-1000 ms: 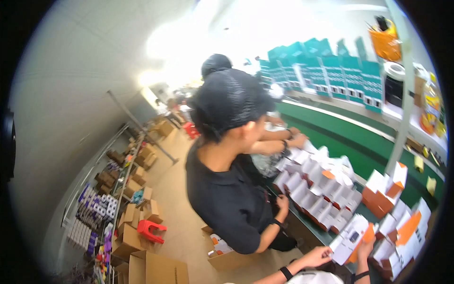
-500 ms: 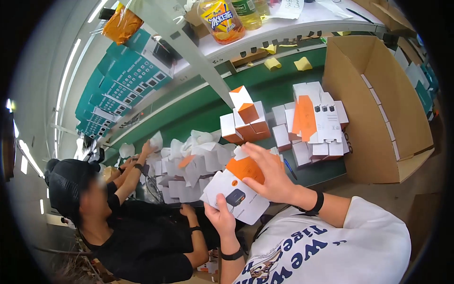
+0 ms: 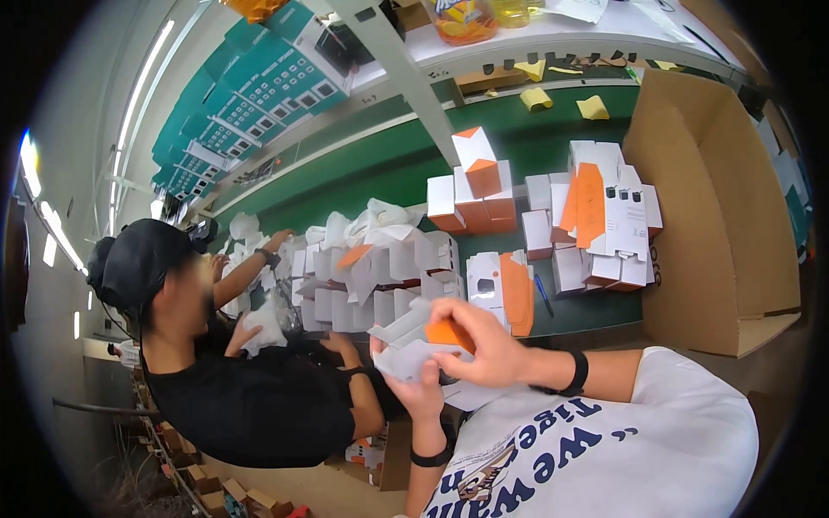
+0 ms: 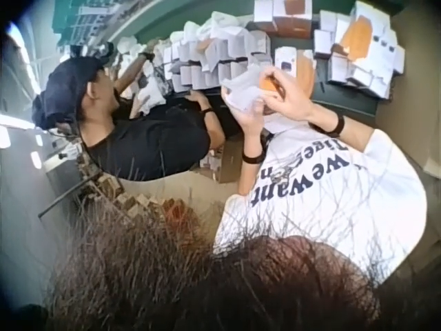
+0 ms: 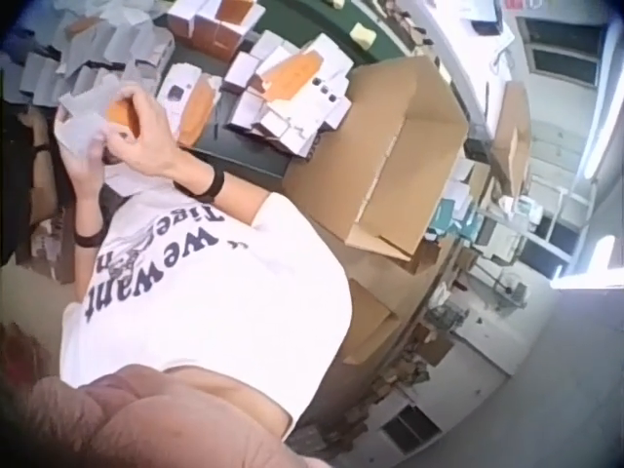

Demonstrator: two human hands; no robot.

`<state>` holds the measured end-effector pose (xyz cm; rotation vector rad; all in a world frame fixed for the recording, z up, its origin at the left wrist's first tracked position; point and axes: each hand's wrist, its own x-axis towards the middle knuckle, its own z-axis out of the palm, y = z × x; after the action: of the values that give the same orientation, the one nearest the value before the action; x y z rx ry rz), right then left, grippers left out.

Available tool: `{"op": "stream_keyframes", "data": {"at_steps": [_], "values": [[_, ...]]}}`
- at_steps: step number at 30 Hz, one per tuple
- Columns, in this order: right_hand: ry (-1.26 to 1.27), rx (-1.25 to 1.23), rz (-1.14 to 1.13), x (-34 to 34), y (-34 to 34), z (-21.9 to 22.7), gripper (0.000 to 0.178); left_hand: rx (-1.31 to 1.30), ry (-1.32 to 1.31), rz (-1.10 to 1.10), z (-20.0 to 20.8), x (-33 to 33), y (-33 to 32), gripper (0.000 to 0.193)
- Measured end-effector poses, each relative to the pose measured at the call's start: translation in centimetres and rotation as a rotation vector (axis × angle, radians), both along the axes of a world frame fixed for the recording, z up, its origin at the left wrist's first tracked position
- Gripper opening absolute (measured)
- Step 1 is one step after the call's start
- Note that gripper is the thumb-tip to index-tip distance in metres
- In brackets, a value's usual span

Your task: Manually packing electronic products into individual retail boxes and organizing them on a workbench.

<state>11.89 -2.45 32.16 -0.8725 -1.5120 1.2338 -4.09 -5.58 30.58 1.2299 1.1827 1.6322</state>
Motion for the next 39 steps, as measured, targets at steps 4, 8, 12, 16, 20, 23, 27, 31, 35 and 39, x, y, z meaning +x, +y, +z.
{"op": "stream_keyframes", "data": {"at_steps": [4, 8, 12, 16, 20, 23, 27, 31, 35, 39], "values": [[0.195, -0.041, 0.049, -1.8, -1.0, 0.7, 0.061, 0.025, -0.010, 0.017, 0.0, -1.2, -0.1, 0.110], [0.305, -0.086, 0.113, -2.5, 0.9, 0.0, 0.057, 0.052, 0.020, 0.005, 0.1, -1.8, -0.3, 0.084], [0.350, -0.090, 0.203, -2.9, 1.1, -0.1, 0.042, 0.110, 0.061, 0.029, 0.8, -2.2, -0.5, 0.066], [0.256, 0.051, 0.258, -2.7, 1.5, 0.5, 0.030, 0.134, 0.121, 0.037, 1.1, -3.1, -0.6, 0.062], [0.243, 0.071, 0.332, -3.2, 1.9, 0.6, 0.026, 0.144, 0.180, 0.063, 1.4, -3.9, -0.8, 0.055], [0.370, 0.066, 0.176, -5.3, 0.5, 0.4, 0.031, 0.083, 0.125, 0.114, 1.4, -3.9, -1.0, 0.051], [0.254, 0.164, 0.049, -5.8, -0.4, -1.0, 0.041, 0.053, 0.122, 0.140, 2.0, -4.2, -0.8, 0.048], [0.074, 0.197, 0.051, -5.6, -0.3, 0.0, 0.042, 0.029, 0.167, 0.143, 1.9, -4.7, -0.8, 0.045], [0.061, 0.151, 0.049, -5.8, -0.3, 0.5, 0.041, 0.001, 0.141, 0.139, 1.7, -4.9, -0.9, 0.045], [0.022, 0.154, 0.068, -6.1, -0.6, 0.7, 0.039, 0.028, 0.134, 0.174, 1.4, -4.8, -1.2, 0.048]]}}
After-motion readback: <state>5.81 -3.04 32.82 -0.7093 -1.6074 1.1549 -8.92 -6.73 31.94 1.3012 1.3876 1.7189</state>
